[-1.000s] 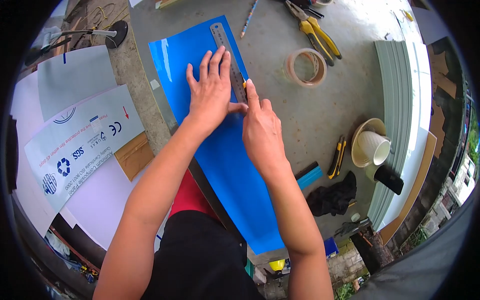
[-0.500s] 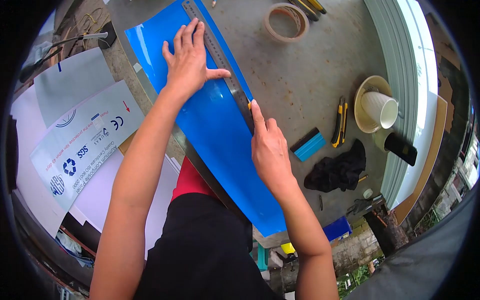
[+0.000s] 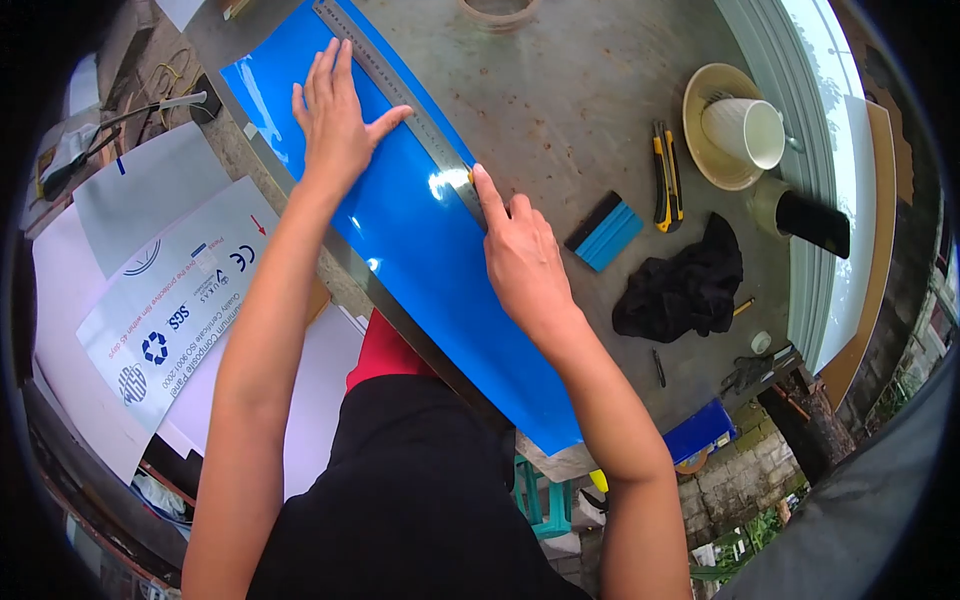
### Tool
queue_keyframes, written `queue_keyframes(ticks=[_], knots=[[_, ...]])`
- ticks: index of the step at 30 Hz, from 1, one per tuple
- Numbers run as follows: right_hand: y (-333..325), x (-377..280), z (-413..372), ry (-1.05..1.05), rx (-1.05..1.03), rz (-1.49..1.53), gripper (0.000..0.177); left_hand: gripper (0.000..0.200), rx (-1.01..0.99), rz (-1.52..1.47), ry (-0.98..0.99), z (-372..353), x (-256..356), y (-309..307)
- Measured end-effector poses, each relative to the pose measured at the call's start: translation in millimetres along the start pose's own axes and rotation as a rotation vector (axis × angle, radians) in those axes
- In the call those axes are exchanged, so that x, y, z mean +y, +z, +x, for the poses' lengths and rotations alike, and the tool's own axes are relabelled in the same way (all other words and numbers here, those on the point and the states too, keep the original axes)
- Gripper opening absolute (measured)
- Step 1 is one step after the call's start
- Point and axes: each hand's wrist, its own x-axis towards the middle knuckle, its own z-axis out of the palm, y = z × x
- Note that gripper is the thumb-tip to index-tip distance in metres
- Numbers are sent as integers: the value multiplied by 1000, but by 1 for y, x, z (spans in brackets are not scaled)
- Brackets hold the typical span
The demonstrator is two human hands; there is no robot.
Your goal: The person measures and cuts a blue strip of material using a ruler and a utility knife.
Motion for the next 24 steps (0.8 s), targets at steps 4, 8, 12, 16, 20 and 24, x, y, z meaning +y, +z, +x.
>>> queue_keyframes(ticks=[4,8,12,16,20,24], knots=[[2,1,0,-22,17,-13,74,118,-59,18,27,-64,57,-20],[5,4,0,-47,50,-14,75,116,-261,-116,-68,-113,114,-29],[6,4,0,-52,68,-2,74,116,-320,-91,-150,-124,129,-20],[10,7,0,-65,85,2,73,116,-312,-57,-143,-126,132,-16],[13,12,-5,-80,99,20,72,115,-316,-21,-138,-127,133,-13],[14,21,-26,-58,90,18,69,118,-323,-22,-143,-127,134,-13]])
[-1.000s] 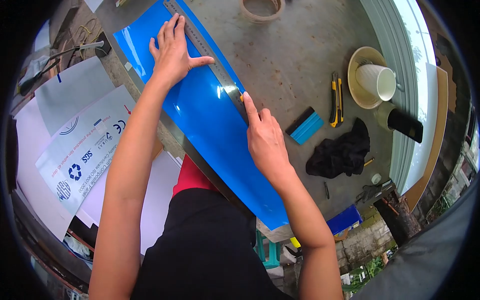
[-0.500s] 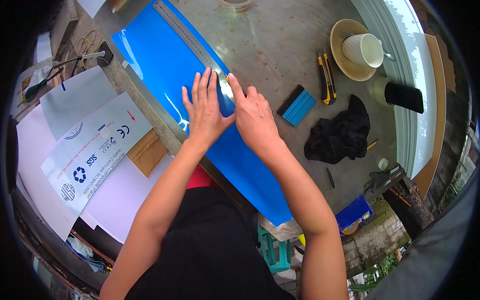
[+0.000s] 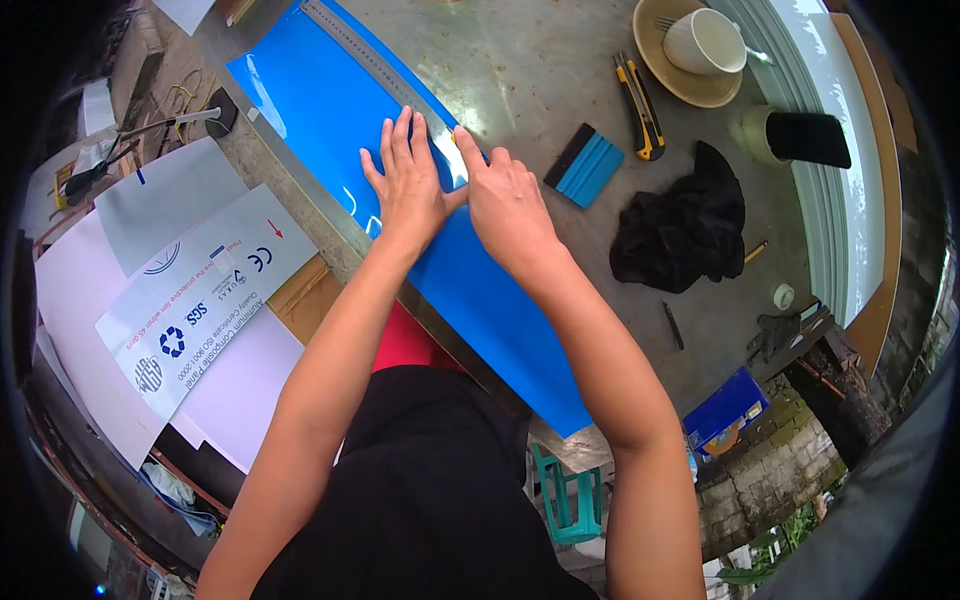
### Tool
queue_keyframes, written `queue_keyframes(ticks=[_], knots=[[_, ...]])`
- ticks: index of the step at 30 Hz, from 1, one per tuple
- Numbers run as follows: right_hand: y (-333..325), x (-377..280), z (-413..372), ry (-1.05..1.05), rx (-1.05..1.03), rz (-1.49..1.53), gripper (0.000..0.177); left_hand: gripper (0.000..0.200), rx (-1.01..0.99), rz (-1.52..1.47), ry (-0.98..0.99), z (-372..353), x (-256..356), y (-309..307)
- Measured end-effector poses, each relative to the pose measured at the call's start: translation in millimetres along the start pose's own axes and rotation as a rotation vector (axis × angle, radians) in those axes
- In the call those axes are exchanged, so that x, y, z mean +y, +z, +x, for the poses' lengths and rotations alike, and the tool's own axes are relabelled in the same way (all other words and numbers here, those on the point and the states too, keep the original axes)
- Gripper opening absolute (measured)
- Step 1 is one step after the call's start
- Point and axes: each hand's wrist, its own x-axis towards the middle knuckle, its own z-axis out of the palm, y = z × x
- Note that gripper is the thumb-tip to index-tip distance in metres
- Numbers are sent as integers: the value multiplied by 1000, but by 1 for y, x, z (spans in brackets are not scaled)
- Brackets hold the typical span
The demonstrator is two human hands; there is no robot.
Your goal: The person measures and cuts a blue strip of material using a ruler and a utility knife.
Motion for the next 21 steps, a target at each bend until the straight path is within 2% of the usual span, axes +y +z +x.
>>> queue_keyframes(ticks=[8,16,21], knots=[[-5,28,-80,49,-38,-46,67,129,22,78,25,-1,-4,9],[-5,47,-127,94,-75,-34,71,125,25,63,23,-6,-2,9],[-2,49,-128,91,-63,-45,70,117,166,37,89,-37,13,19]])
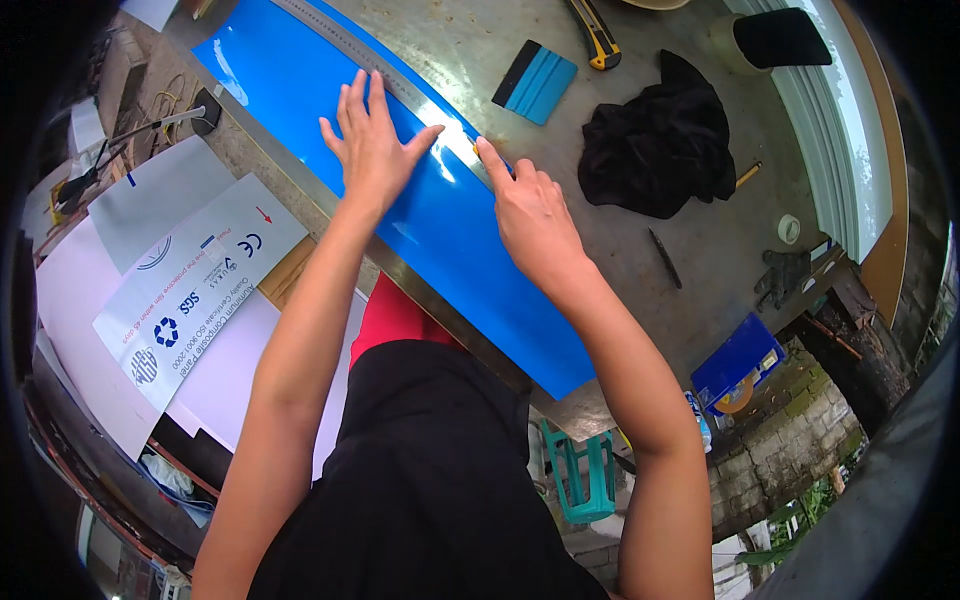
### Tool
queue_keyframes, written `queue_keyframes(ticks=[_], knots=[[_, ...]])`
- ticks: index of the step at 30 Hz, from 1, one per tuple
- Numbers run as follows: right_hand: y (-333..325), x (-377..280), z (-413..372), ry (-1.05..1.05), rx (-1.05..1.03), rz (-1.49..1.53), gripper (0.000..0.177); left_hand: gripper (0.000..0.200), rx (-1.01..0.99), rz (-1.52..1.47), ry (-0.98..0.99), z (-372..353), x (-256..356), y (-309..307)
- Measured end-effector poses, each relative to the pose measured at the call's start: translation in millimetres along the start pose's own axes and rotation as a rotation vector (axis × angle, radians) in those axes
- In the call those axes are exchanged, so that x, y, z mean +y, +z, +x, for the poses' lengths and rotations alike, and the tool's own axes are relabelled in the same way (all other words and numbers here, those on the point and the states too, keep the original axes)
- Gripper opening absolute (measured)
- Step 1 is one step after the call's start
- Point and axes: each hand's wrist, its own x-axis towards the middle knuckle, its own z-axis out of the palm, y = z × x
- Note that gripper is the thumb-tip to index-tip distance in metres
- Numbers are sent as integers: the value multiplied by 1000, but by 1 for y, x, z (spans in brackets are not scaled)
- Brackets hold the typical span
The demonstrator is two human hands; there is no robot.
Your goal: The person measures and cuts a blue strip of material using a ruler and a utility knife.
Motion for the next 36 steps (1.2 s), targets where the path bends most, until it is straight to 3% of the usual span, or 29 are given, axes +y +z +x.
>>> queue_keyframes(ticks=[8,18,30,36], knots=[[4,7,2,-36,7,36,69,122,-197,-112,-22,-74,67,2],[11,22,-23,-61,63,56,68,124,-199,-33,-44,-75,76,6],[7,69,-119,35,-60,49,72,130,-230,72,-24,-76,74,11],[13,74,-123,13,-7,56,72,120,-200,22,-38,-87,83,7]])
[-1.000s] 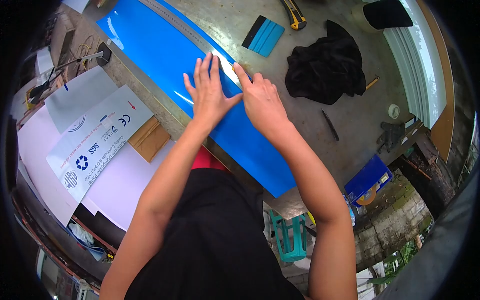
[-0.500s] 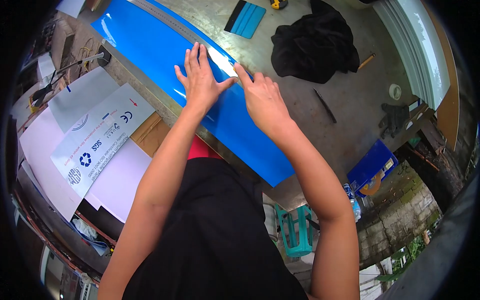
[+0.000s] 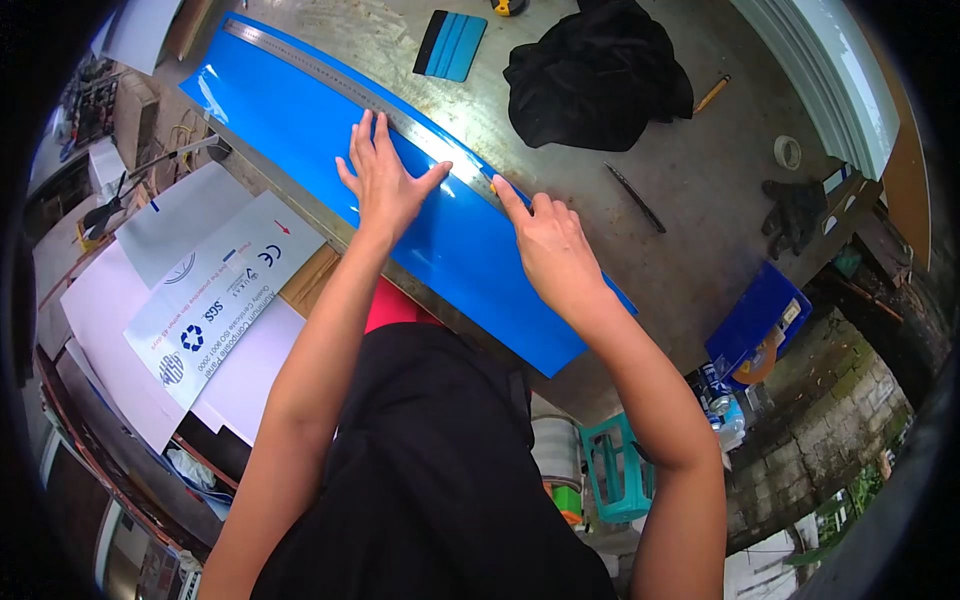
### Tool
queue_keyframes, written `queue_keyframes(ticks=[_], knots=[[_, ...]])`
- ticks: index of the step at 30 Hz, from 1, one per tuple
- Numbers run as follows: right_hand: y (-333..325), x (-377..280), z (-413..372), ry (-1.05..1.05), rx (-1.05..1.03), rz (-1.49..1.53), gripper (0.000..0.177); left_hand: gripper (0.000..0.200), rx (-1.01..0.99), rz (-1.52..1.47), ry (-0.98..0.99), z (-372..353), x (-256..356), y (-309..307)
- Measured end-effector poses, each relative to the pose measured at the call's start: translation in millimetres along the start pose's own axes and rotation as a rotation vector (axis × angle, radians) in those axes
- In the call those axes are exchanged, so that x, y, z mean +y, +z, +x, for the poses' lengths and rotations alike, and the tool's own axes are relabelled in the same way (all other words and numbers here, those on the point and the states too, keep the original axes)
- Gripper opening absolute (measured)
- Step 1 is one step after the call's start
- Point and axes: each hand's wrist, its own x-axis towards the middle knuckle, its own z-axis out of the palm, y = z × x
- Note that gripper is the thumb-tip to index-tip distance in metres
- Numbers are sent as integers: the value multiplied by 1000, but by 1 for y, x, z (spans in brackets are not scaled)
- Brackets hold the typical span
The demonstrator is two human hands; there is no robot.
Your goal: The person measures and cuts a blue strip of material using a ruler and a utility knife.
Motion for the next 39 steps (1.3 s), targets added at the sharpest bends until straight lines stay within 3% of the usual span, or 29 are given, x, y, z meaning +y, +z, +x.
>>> queue_keyframes(ticks=[5,8,39], knots=[[-1,1,-2,-14,9,10,71,121,-35,-20,88,-36,35,8],[1,3,-2,-24,24,6,71,123,-94,-40,19,-42,48,17],[-6,76,-137,75,-65,1,73,132,-139,93,38,-42,43,24]])
